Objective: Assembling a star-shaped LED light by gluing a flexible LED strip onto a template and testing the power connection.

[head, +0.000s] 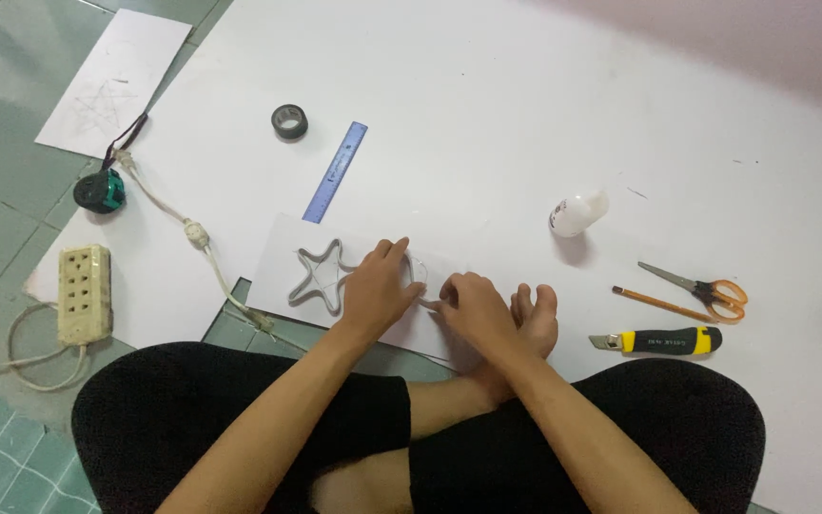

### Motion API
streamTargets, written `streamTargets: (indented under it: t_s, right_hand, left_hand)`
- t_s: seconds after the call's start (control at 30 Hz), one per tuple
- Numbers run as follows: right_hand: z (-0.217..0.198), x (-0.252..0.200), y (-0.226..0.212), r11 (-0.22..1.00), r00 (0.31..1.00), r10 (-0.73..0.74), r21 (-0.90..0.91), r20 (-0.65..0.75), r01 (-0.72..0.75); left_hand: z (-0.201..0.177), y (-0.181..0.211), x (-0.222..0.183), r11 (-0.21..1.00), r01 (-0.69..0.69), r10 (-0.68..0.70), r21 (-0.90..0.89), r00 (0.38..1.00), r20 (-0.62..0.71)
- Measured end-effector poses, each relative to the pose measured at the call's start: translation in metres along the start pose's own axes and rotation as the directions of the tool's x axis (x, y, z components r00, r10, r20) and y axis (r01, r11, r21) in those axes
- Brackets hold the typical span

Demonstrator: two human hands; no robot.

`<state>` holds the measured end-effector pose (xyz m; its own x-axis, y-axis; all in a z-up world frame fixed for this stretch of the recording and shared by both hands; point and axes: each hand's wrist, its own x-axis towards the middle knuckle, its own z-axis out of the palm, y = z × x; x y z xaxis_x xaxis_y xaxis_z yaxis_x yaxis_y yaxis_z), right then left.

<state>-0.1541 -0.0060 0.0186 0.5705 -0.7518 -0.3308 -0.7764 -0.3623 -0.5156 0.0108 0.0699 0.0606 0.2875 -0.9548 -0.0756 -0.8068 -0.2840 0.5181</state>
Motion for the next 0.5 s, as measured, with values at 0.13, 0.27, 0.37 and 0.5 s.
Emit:
streamTargets:
  t_s: [0.13, 0.27, 0.37, 0.5]
  right_hand:
    - [0.002, -0.008, -0.005, 1.000, 1.000, 0.023, 0.007, -0.011, -0.023]
    - [0.000, -0.015, -0.020, 0.998, 0.997, -0.046, 0.035, -0.060, 0.048]
    - [0.007, -0.014, -0.024, 0.996, 0.992, -0.075, 0.039, -0.103, 0.079]
    - [0.019, -0.008, -0.020, 0.991, 0.982, -0.121, 0.034, -0.144, 0.127]
  left_hand:
    - [-0.007, 0.002, -0.006, 1.000, 0.018, -0.017, -0.015, 0.999, 0.038]
    - [-0.004, -0.007, -0.008, 1.000, -0.026, 0.027, -0.017, 0.999, 0.031]
    - [0.000, -0.018, -0.005, 0.998, -0.057, 0.058, -0.032, 0.998, 0.023]
    - [0.010, -0.038, 0.003, 0.991, -0.134, 0.134, 0.005, 0.991, 0.006]
